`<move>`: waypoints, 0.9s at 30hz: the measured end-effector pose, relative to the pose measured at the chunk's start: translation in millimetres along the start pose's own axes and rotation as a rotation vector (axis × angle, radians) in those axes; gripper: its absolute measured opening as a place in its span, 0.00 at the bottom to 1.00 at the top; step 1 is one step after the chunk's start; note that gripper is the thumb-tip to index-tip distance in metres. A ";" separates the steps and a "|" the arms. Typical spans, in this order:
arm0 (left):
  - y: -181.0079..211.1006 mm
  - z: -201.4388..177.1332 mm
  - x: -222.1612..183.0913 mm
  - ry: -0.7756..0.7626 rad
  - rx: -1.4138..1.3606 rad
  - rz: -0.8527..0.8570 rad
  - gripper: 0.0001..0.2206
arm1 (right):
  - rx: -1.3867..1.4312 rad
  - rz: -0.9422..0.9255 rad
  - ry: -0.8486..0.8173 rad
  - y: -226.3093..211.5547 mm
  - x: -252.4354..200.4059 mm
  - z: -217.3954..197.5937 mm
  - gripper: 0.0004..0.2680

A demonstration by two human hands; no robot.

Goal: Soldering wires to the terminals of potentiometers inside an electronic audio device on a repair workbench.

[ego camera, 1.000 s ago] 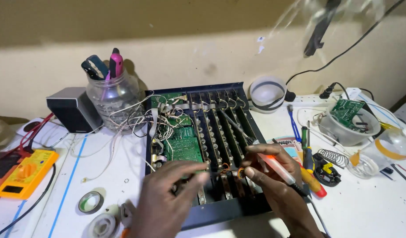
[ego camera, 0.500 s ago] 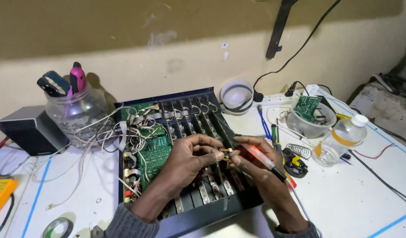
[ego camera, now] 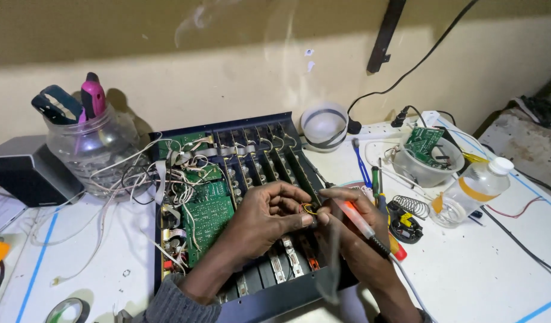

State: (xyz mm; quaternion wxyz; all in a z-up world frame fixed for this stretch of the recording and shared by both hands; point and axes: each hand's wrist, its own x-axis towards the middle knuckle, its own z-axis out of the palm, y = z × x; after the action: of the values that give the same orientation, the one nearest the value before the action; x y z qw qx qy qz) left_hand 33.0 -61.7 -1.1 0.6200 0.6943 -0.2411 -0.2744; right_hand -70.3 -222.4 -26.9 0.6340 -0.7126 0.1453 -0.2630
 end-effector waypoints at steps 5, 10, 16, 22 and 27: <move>0.0 -0.3 -4.7 0.004 0.265 0.090 0.10 | -0.167 -0.186 -0.005 6.5 -0.5 -2.1 0.14; -4.8 3.0 -1.5 0.019 0.250 0.089 0.07 | -0.121 -0.067 -0.042 1.3 -7.5 3.7 0.14; -0.3 4.4 -2.2 0.043 0.418 -0.010 0.05 | -0.317 -0.234 -0.108 0.3 -7.7 2.5 0.14; -31.5 3.2 4.0 -0.003 0.717 0.070 0.03 | -0.276 -0.258 -0.004 11.4 0.2 -13.5 0.10; -53.0 -0.7 13.3 -0.070 0.843 0.251 0.08 | 0.049 -0.071 0.036 12.2 0.6 -32.8 0.15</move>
State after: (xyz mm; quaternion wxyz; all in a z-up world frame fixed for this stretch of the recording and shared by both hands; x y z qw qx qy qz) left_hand 43.0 -64.2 -54.7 0.3026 0.8421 -0.4355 -0.0981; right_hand -86.6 -251.7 -36.9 0.6388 -0.6967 0.1247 -0.3018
